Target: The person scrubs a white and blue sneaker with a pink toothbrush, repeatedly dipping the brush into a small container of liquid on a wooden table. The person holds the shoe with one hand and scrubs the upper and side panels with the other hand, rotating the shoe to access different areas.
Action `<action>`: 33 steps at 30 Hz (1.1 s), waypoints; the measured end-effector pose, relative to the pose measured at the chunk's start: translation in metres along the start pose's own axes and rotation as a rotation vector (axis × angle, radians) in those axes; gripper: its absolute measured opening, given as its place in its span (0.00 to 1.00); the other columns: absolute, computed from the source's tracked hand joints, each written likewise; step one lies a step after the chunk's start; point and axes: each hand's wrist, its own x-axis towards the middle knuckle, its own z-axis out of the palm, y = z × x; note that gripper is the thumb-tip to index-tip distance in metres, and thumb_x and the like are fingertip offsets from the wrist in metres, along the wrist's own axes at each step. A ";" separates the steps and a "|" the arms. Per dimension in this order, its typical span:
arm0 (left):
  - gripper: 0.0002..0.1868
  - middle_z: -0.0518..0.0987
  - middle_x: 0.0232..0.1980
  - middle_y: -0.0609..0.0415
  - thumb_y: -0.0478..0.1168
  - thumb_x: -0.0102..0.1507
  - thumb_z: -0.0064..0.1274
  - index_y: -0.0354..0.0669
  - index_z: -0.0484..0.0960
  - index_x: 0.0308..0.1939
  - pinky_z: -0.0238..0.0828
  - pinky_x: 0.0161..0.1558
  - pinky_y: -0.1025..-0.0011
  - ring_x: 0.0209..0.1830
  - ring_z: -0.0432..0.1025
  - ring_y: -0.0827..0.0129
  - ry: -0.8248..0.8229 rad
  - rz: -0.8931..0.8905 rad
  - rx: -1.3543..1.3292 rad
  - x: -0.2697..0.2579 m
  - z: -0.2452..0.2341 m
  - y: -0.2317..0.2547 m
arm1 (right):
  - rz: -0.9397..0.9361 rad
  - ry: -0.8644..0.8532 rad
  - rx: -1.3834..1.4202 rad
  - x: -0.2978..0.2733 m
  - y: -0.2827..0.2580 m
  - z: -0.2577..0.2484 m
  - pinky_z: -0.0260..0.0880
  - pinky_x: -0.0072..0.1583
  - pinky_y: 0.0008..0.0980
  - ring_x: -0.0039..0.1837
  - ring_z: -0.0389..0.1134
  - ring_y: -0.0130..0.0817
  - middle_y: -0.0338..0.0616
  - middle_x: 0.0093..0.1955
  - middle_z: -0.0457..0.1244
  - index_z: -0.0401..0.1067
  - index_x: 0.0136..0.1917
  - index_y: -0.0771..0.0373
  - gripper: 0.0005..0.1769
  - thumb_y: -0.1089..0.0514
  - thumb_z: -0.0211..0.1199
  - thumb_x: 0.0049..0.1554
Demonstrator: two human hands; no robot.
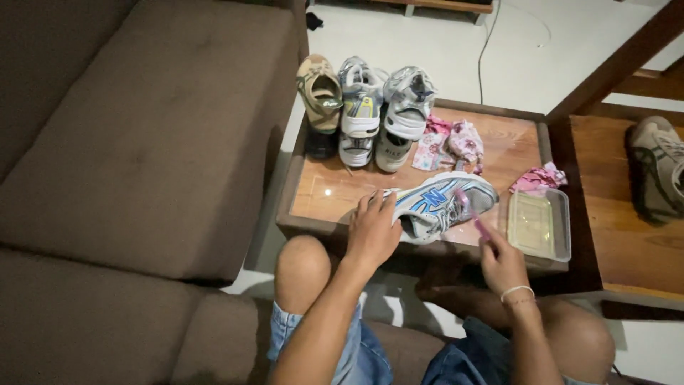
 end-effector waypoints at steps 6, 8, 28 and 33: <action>0.29 0.76 0.60 0.37 0.43 0.57 0.58 0.38 0.77 0.62 0.74 0.50 0.47 0.59 0.70 0.41 0.349 0.250 0.139 0.010 0.033 -0.027 | -0.153 -0.171 0.278 0.005 0.012 0.020 0.63 0.71 0.49 0.72 0.63 0.47 0.49 0.68 0.66 0.73 0.69 0.50 0.27 0.66 0.59 0.58; 0.30 0.75 0.62 0.38 0.45 0.59 0.57 0.39 0.76 0.64 0.73 0.51 0.47 0.62 0.68 0.43 0.284 0.242 0.135 0.010 0.030 -0.023 | -0.086 -0.047 0.144 0.011 0.037 0.021 0.65 0.70 0.48 0.69 0.66 0.48 0.50 0.64 0.68 0.76 0.66 0.53 0.22 0.64 0.61 0.58; 0.31 0.69 0.73 0.46 0.50 0.64 0.49 0.50 0.70 0.72 0.71 0.58 0.49 0.73 0.61 0.51 0.075 0.065 0.180 0.006 0.018 -0.015 | -0.056 -0.025 0.189 0.006 -0.002 0.008 0.68 0.68 0.50 0.66 0.69 0.51 0.55 0.60 0.70 0.78 0.61 0.62 0.20 0.70 0.59 0.57; 0.30 0.64 0.75 0.45 0.47 0.66 0.47 0.45 0.66 0.72 0.62 0.63 0.49 0.70 0.58 0.43 0.079 0.136 0.107 0.011 0.023 -0.025 | 0.005 -0.215 0.194 0.009 0.018 0.021 0.64 0.66 0.30 0.71 0.67 0.39 0.43 0.72 0.63 0.67 0.73 0.39 0.33 0.65 0.49 0.59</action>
